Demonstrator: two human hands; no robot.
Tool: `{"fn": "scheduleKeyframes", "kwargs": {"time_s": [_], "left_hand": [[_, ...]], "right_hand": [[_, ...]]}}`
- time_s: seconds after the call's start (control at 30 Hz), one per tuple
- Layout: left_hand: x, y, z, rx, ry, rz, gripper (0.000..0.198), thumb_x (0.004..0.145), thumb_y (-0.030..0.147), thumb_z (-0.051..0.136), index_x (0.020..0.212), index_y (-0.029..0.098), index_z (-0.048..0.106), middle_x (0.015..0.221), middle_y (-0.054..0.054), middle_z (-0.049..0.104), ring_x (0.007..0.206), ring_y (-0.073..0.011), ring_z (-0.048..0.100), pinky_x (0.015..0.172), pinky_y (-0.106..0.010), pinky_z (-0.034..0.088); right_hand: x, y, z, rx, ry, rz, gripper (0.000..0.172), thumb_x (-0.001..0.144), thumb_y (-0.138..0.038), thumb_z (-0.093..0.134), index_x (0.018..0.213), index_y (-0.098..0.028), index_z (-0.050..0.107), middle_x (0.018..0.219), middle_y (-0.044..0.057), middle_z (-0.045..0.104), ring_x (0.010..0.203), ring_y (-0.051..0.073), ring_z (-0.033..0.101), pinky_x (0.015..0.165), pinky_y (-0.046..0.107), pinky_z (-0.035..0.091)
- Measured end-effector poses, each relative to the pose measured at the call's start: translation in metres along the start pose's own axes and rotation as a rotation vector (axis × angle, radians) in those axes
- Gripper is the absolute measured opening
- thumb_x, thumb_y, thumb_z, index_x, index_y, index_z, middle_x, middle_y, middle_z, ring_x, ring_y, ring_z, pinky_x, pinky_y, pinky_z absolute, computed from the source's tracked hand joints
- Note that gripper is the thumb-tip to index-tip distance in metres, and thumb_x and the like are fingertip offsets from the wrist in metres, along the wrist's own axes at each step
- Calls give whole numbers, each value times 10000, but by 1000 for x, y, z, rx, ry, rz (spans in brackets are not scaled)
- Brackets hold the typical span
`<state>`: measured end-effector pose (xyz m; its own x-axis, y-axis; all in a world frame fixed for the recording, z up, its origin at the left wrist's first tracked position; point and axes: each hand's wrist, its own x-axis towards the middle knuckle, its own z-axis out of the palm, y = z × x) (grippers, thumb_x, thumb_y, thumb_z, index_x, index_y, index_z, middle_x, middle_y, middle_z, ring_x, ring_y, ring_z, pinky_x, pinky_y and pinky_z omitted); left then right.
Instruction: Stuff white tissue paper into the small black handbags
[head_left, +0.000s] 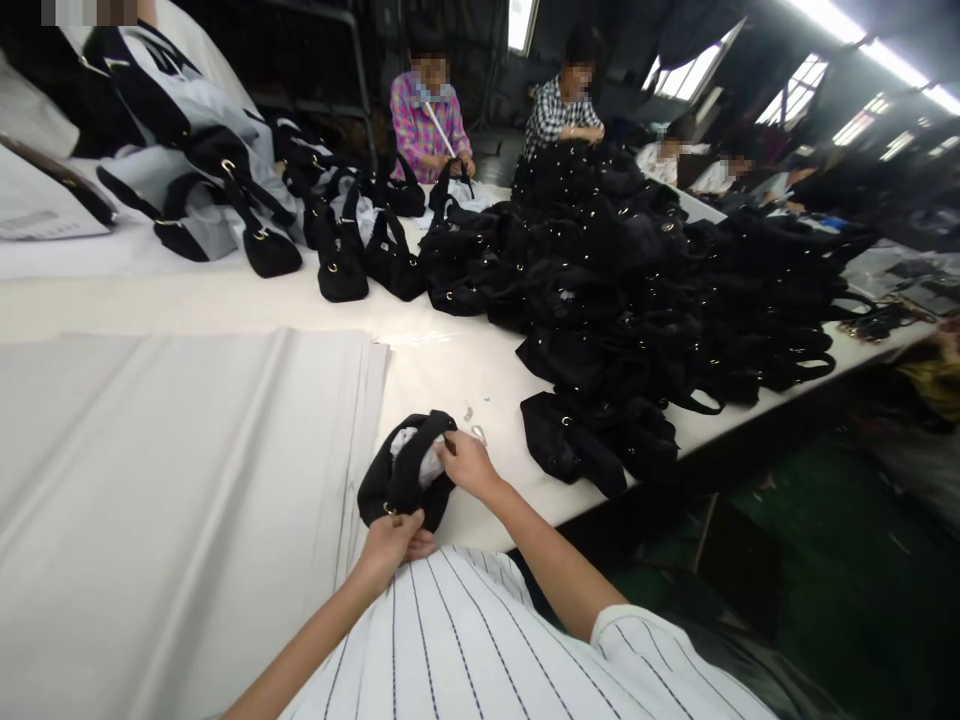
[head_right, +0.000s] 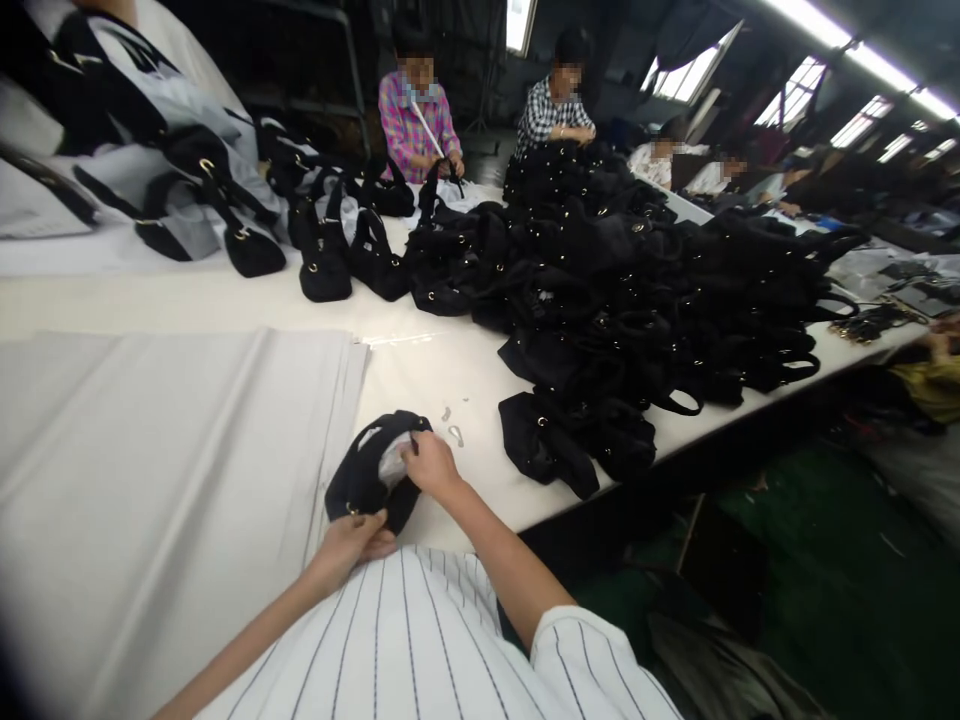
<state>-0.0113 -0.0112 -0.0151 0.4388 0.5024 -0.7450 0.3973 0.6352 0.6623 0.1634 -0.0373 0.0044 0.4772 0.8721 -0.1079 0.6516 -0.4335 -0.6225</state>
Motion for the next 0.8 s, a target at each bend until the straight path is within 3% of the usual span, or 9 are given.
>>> {"fn": "scheduleKeyframes", "kwargs": {"time_s": [0.1, 0.17, 0.23, 0.33, 0.37, 0.4, 0.53, 0.7, 0.8], "left_hand": [[-13, 9, -9, 275, -262, 76, 236, 779, 369, 591, 704, 146, 576, 639, -46, 693, 593, -149, 667, 640, -276, 560], [-17, 22, -25, 401, -271, 174, 194, 777, 342, 556, 736, 155, 585, 574, -6, 657, 510, -135, 608, 532, -250, 501], [-11, 38, -44, 511, -38, 265, 180, 782, 320, 510, 765, 166, 601, 522, 18, 604, 481, -140, 566, 497, -249, 449], [18, 59, -68, 662, 488, 419, 213, 776, 337, 514, 865, 177, 624, 694, -16, 653, 680, -180, 625, 651, -291, 483], [31, 65, -72, 704, 559, 462, 248, 770, 349, 534, 922, 173, 623, 800, -37, 672, 765, -192, 635, 709, -302, 487], [43, 69, -74, 737, 552, 493, 288, 764, 345, 554, 981, 166, 612, 893, -55, 675, 829, -196, 635, 745, -302, 484], [68, 64, -56, 832, 331, 465, 337, 788, 234, 551, 1116, 156, 540, 942, -62, 655, 833, -171, 630, 729, -261, 465], [44, 18, -11, 976, 504, 505, 245, 840, 231, 512, 1052, 109, 491, 994, -134, 592, 927, -233, 600, 747, -305, 458], [30, 6, -8, 951, 490, 543, 298, 849, 211, 507, 1128, 116, 465, 1027, -134, 575, 979, -243, 587, 752, -307, 457]], "right_hand": [[-10, 1, 12, 58, 15, -4, 356, 840, -367, 593, 1138, -175, 559, 1048, 83, 579, 976, 221, 532, 847, 337, 437], [-17, 6, 22, 55, 29, -52, 352, 808, -256, 597, 1150, -193, 539, 1093, 73, 551, 1024, 221, 498, 872, 338, 426], [-20, 12, 29, 22, 46, -66, 295, 786, -140, 534, 1076, -188, 562, 1068, 69, 551, 1017, 219, 483, 879, 340, 419], [-18, 15, 32, 14, 57, -57, 272, 759, -110, 512, 1012, -170, 591, 1032, 77, 559, 998, 226, 480, 866, 342, 423], [-16, 13, 30, 31, 50, -61, 270, 756, -125, 524, 1011, -169, 600, 1018, 76, 561, 987, 227, 487, 855, 339, 428], [-14, 9, 29, 53, 41, -72, 281, 752, -142, 541, 1024, -171, 609, 1004, 73, 564, 974, 225, 495, 847, 335, 433], [-11, -10, 20, 211, 8, -56, 286, 751, -246, 612, 1028, -177, 633, 927, 57, 598, 891, 211, 547, 801, 314, 451], [-6, -16, 14, 393, -62, -15, 242, 792, -173, 521, 1013, -180, 619, 900, 43, 670, 840, 193, 617, 721, 275, 455], [1, -10, 14, 367, -137, 76, 300, 730, -145, 567, 1025, -185, 603, 873, 22, 674, 807, 183, 619, 699, 268, 449]]}}
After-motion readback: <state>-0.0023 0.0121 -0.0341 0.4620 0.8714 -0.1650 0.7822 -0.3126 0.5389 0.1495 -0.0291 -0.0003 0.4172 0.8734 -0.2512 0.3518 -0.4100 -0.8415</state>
